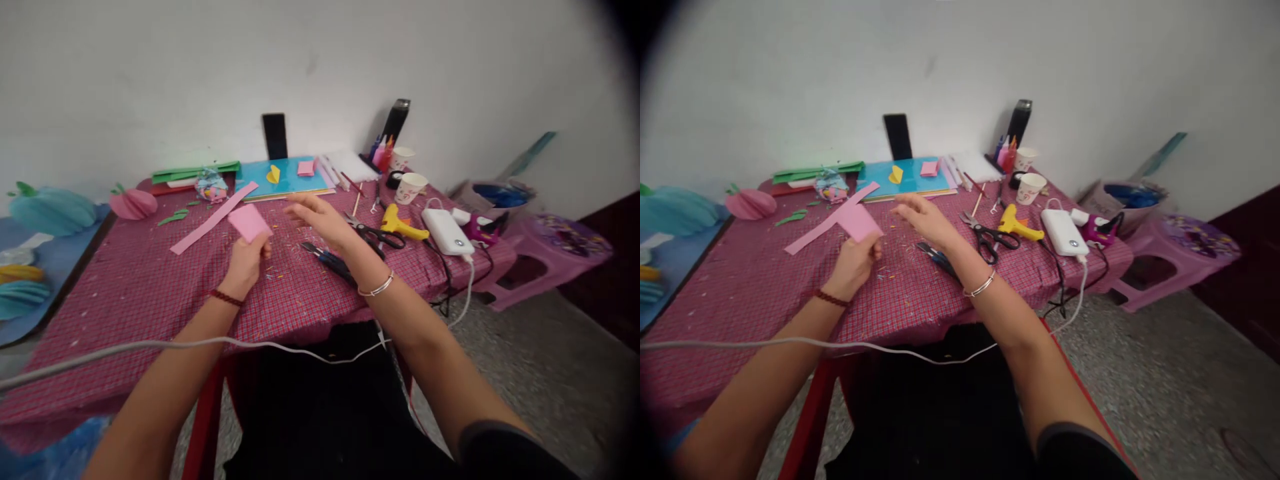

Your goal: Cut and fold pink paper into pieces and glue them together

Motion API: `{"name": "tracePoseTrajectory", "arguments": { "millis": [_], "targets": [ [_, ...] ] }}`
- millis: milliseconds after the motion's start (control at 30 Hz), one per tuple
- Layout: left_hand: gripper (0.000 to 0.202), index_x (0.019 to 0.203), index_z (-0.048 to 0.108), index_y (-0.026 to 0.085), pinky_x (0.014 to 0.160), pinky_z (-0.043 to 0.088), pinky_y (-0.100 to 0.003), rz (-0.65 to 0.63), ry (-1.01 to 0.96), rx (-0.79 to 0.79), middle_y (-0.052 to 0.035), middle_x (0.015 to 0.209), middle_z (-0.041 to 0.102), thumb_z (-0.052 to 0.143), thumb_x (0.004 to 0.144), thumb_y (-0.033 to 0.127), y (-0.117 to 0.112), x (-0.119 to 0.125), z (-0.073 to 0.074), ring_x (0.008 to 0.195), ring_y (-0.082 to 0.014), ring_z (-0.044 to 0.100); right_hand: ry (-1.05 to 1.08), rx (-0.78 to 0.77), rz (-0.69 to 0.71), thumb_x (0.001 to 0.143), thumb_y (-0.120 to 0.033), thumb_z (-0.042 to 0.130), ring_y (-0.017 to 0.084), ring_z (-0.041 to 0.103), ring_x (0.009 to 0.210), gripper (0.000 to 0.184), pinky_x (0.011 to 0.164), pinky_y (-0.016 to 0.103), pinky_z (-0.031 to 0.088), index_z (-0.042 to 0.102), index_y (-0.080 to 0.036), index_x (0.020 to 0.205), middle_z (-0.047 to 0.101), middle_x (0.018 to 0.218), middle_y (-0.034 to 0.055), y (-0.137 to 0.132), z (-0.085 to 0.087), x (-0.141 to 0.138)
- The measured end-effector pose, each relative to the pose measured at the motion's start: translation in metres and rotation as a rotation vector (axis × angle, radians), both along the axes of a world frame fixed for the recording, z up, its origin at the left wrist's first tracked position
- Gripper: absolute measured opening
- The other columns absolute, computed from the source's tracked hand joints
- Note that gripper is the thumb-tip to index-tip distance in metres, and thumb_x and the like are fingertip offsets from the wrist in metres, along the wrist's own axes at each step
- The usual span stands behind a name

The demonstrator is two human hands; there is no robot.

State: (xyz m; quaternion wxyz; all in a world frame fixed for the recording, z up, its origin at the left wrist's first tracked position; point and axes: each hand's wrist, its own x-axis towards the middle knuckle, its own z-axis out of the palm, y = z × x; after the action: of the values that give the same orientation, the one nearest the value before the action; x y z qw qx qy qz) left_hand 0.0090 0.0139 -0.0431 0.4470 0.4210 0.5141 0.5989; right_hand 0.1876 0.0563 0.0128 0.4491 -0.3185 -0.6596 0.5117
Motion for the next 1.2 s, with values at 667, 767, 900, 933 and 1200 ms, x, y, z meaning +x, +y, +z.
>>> {"name": "tracePoseTrajectory", "arguments": {
  "millis": [667, 767, 900, 933, 1200],
  "targets": [
    [0.022, 0.095, 0.065, 0.013, 0.065, 0.054, -0.029, -0.251, 0.246, -0.052, -0.0024, 0.086, 0.066, 0.063, 0.091, 0.034, -0.013, 0.007, -0.003, 0.070, -0.0129, 0.062, -0.607, 0.386, -0.206, 0.084, -0.035, 0.063, 0.031, 0.056, 0.121, 0.053, 0.102, 0.050, 0.043, 0.053, -0.020, 0.134, 0.060, 0.131, 0.0154, -0.058, -0.038, 0.050],
    [0.033, 0.062, 0.059, 0.015, 0.049, 0.043, -0.022, -0.360, 0.263, -0.001, 0.0033, 0.054, 0.055, 0.068, 0.085, 0.037, -0.020, 0.010, 0.003, 0.047, -0.0084, 0.050, -0.183, 0.142, 0.038, 0.079, -0.041, 0.069, 0.025, 0.064, 0.106, 0.042, 0.095, 0.043, 0.049, 0.064, -0.023, 0.117, 0.069, 0.116, 0.0082, -0.052, -0.030, 0.015],
    [0.043, 0.050, 0.053, 0.017, 0.044, 0.037, -0.022, -0.426, 0.245, 0.034, 0.0029, 0.044, 0.051, 0.070, 0.079, 0.043, -0.024, 0.012, 0.006, 0.041, -0.0086, 0.047, -0.071, 0.033, 0.075, 0.077, -0.049, 0.069, 0.019, 0.065, 0.070, 0.028, 0.074, 0.037, 0.053, 0.069, -0.021, 0.079, 0.070, 0.074, 0.0008, -0.041, -0.027, -0.012],
    [0.042, 0.050, 0.053, 0.017, 0.044, 0.036, -0.022, -0.430, 0.239, 0.033, 0.0027, 0.044, 0.051, 0.069, 0.079, 0.042, -0.024, 0.012, 0.006, 0.041, -0.0087, 0.047, -0.054, 0.015, 0.058, 0.077, -0.051, 0.068, 0.018, 0.062, 0.064, 0.030, 0.068, 0.035, 0.052, 0.068, -0.021, 0.076, 0.068, 0.068, -0.0003, -0.038, -0.028, -0.015],
    [0.015, 0.065, 0.061, 0.014, 0.055, 0.042, -0.024, -0.412, 0.177, -0.028, 0.0017, 0.059, 0.058, 0.069, 0.076, 0.022, 0.001, 0.009, 0.012, 0.053, -0.0089, 0.051, 0.079, -0.120, -0.022, 0.072, -0.053, 0.072, 0.012, 0.054, 0.059, 0.035, 0.057, 0.026, 0.045, 0.066, -0.019, 0.074, 0.063, 0.065, -0.0019, -0.008, -0.030, -0.035]
  ]
}}
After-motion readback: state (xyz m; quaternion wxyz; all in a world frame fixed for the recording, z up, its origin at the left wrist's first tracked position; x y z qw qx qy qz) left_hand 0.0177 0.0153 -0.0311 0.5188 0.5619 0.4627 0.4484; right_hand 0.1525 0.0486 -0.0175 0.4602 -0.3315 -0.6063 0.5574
